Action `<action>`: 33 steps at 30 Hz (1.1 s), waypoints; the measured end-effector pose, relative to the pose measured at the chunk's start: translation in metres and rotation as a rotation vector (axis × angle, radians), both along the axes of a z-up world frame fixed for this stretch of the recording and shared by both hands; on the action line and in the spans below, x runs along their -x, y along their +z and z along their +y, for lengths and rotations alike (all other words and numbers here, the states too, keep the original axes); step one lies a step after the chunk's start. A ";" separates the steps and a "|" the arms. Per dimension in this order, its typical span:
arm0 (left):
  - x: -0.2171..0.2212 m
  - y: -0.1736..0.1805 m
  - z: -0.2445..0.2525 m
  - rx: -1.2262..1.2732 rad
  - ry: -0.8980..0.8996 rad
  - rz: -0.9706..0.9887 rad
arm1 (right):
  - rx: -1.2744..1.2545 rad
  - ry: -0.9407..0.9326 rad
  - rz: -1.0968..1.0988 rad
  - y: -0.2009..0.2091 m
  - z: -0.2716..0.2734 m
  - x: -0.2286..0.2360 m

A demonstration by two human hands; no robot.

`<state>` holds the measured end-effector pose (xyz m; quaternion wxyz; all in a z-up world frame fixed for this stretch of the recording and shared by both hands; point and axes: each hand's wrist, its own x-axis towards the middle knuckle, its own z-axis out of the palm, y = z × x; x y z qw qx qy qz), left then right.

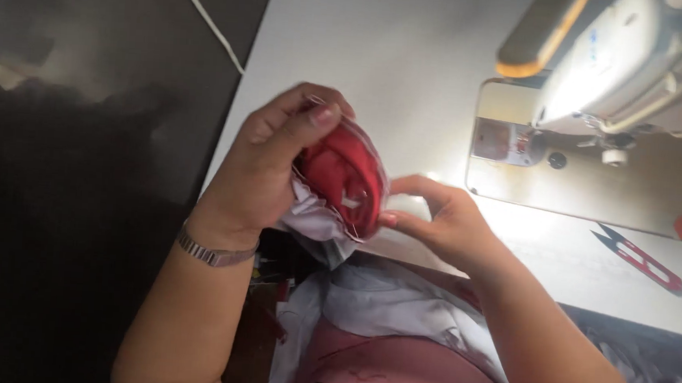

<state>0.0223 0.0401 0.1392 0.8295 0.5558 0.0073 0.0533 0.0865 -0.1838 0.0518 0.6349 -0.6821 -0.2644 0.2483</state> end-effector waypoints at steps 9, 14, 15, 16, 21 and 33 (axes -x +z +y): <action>0.024 0.000 0.045 -0.754 0.435 -0.125 | -0.578 -0.079 0.260 0.022 -0.002 -0.021; -0.005 0.042 0.001 -0.857 -0.166 -0.036 | -0.457 0.147 0.236 0.106 0.011 -0.025; -0.013 0.039 -0.001 -0.704 -0.186 -0.018 | -0.266 0.011 0.212 0.123 0.017 -0.023; -0.024 0.037 -0.003 -0.552 -0.208 -0.007 | -0.074 -0.125 0.184 0.141 0.022 -0.023; -0.028 0.060 0.035 -0.356 -0.180 -0.077 | 0.477 -0.208 -0.386 0.187 0.037 -0.011; -0.015 0.121 0.084 -1.129 0.345 -0.417 | 0.240 -0.195 -0.894 0.202 -0.007 -0.037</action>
